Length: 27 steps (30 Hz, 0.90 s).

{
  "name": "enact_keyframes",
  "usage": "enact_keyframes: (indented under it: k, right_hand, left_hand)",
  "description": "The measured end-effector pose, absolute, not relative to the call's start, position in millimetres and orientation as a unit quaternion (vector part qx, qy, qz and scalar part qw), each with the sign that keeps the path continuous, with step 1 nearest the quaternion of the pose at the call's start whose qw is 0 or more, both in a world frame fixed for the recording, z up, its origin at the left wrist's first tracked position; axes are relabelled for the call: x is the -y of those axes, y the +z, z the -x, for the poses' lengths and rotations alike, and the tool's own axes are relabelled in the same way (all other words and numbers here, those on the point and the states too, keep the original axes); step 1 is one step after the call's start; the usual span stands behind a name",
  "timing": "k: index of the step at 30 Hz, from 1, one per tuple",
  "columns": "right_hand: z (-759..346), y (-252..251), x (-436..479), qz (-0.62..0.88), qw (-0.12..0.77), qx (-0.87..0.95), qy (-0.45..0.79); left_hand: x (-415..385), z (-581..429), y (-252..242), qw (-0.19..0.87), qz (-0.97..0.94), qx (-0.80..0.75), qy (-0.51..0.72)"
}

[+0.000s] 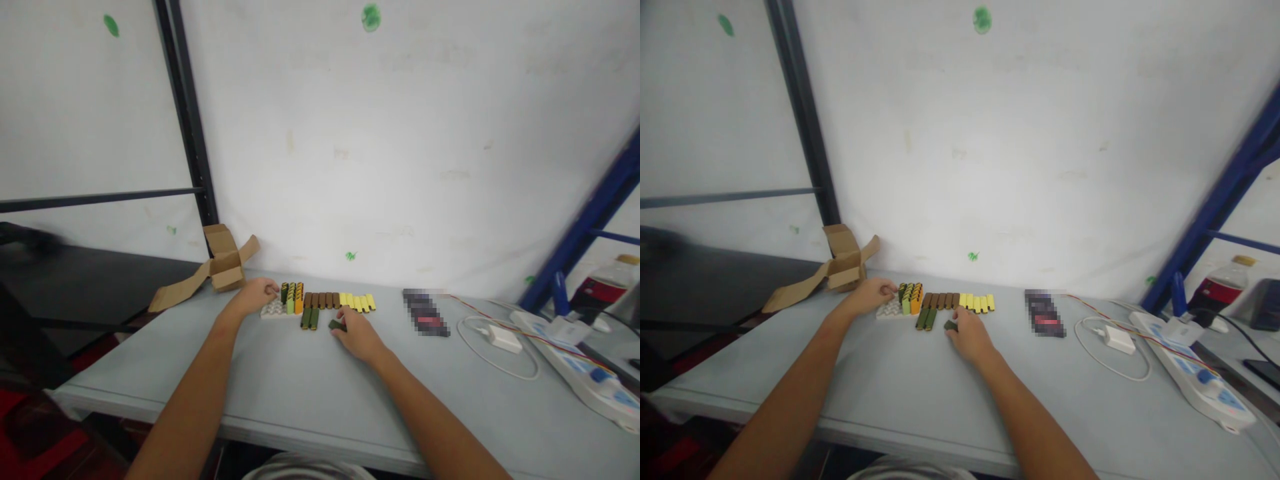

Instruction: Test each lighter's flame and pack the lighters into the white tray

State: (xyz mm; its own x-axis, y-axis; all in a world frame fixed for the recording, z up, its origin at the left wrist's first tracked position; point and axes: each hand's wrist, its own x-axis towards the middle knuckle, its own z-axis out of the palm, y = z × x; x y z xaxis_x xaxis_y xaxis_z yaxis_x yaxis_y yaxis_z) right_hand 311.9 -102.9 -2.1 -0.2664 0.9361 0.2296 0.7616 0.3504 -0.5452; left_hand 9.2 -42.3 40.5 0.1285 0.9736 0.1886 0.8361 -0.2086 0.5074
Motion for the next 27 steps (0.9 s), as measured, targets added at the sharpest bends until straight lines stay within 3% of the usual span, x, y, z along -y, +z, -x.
enact_keyframes:
  k: [5,16,27]
  right_hand:
    - [-330,2,91,0.512,0.325,0.766,0.215]
    - [-334,12,85,0.421,0.548,0.592,0.415]
    - [-331,17,88,0.381,0.606,0.505,0.481]
  left_hand:
    - [38,-10,36,0.090,-0.711,-0.642,0.273]
    - [36,-13,29,0.184,-0.748,-0.562,0.300]
    - [45,-18,37,0.215,-0.769,-0.533,0.280]
